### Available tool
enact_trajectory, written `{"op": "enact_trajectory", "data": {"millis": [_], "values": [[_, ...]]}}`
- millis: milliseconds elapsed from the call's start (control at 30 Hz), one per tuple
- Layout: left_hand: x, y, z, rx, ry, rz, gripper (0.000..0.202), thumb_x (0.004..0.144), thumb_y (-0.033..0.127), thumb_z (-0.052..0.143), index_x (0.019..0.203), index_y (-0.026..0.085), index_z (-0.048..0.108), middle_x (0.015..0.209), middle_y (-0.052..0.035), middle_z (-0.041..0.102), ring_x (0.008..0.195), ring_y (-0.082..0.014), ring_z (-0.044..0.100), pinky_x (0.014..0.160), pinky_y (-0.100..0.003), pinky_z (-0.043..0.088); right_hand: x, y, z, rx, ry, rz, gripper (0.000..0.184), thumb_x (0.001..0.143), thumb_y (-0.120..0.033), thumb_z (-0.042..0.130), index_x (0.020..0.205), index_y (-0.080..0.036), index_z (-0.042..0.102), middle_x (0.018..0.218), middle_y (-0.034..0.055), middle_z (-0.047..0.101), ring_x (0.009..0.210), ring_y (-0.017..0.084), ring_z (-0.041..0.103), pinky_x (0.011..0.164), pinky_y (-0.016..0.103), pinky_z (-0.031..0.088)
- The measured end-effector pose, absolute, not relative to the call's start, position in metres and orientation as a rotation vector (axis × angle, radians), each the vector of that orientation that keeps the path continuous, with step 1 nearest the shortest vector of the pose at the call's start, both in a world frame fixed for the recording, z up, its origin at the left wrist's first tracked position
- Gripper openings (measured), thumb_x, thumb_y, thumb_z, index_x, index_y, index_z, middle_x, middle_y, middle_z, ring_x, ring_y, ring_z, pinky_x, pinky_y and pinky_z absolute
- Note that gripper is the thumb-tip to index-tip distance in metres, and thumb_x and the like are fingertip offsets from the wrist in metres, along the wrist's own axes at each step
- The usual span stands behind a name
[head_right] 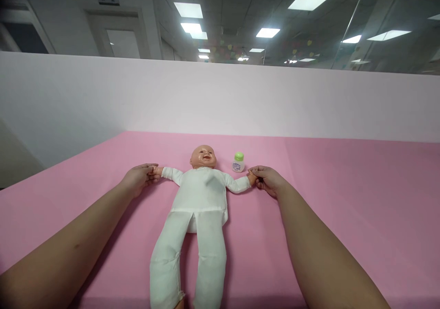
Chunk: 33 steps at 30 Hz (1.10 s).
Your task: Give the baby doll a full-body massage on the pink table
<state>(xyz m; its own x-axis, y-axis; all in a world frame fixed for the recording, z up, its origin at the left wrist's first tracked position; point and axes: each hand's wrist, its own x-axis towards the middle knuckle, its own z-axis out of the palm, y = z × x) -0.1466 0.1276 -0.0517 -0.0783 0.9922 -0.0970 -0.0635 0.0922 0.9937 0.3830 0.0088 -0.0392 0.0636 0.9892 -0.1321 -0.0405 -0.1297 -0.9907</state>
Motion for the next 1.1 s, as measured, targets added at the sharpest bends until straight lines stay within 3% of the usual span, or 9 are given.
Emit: {"op": "enact_trajectory", "data": {"millis": [133,300,567,700,800,967,1100], "values": [[-0.148,0.126,-0.05,1.065,1.243,1.218,0.048,0.073,0.016,0.075,0.12,0.012,0.068,0.097,-0.0171,0.076,0.076,-0.0257,0.076,0.069,-0.039,0.065,0.384,0.003,-0.035,-1.182,-1.09,1.35,0.038,0.076,-0.026,0.086,0.113,-0.02,0.076,0.111,0.0113,0.071,0.078,0.017,0.06,0.06,0.026,0.049],[-0.148,0.124,-0.051,1.076,1.186,1.211,0.056,0.067,0.016,0.082,0.121,0.013,0.068,0.095,-0.0151,0.076,0.078,-0.0255,0.075,0.07,-0.037,0.063,0.382,-0.002,-0.03,-1.162,-1.195,1.431,0.046,0.074,-0.024,0.088,0.117,-0.018,0.075,0.099,0.0077,0.069,0.069,0.013,0.056,0.059,0.024,0.047],[-0.149,0.128,-0.056,1.154,1.221,1.194,0.051,0.065,0.046,0.09,0.101,0.014,0.071,0.08,-0.0085,0.072,0.063,-0.0172,0.065,0.061,-0.031,0.056,0.381,0.001,-0.034,-1.269,-1.204,1.341,0.028,0.078,-0.035,0.086,0.095,-0.018,0.07,0.077,0.0014,0.062,0.058,0.011,0.049,0.05,0.024,0.037],[-0.15,0.128,-0.057,1.187,1.236,1.196,0.049,0.069,0.054,0.087,0.094,0.015,0.072,0.074,-0.0054,0.068,0.06,-0.0152,0.06,0.057,-0.029,0.052,0.381,0.006,-0.04,-1.313,-1.158,1.303,0.028,0.079,-0.038,0.086,0.088,-0.019,0.067,0.073,0.0006,0.062,0.054,0.01,0.045,0.048,0.023,0.033],[-0.15,0.128,-0.057,1.185,1.247,1.21,0.048,0.072,0.05,0.085,0.102,0.015,0.074,0.08,-0.0074,0.071,0.062,-0.0162,0.062,0.058,-0.029,0.053,0.381,0.01,-0.043,-1.327,-1.12,1.273,0.029,0.082,-0.042,0.084,0.089,-0.018,0.069,0.078,0.0032,0.065,0.054,0.009,0.044,0.048,0.023,0.034],[-0.15,0.129,-0.056,1.131,1.245,1.199,0.048,0.076,0.029,0.078,0.121,0.014,0.071,0.094,-0.0141,0.075,0.072,-0.0216,0.07,0.063,-0.034,0.059,0.382,0.011,-0.041,-1.327,-1.119,1.285,0.03,0.084,-0.041,0.082,0.098,-0.016,0.076,0.088,0.0079,0.069,0.061,0.01,0.049,0.05,0.023,0.038],[-0.151,0.129,-0.055,1.105,1.21,1.197,0.056,0.073,0.018,0.077,0.128,0.014,0.067,0.097,-0.0158,0.074,0.073,-0.0228,0.072,0.066,-0.036,0.061,0.384,0.003,-0.035,-1.216,-1.171,1.405,0.036,0.08,-0.033,0.086,0.112,-0.017,0.077,0.112,0.0121,0.071,0.074,0.015,0.058,0.06,0.026,0.047]]}}
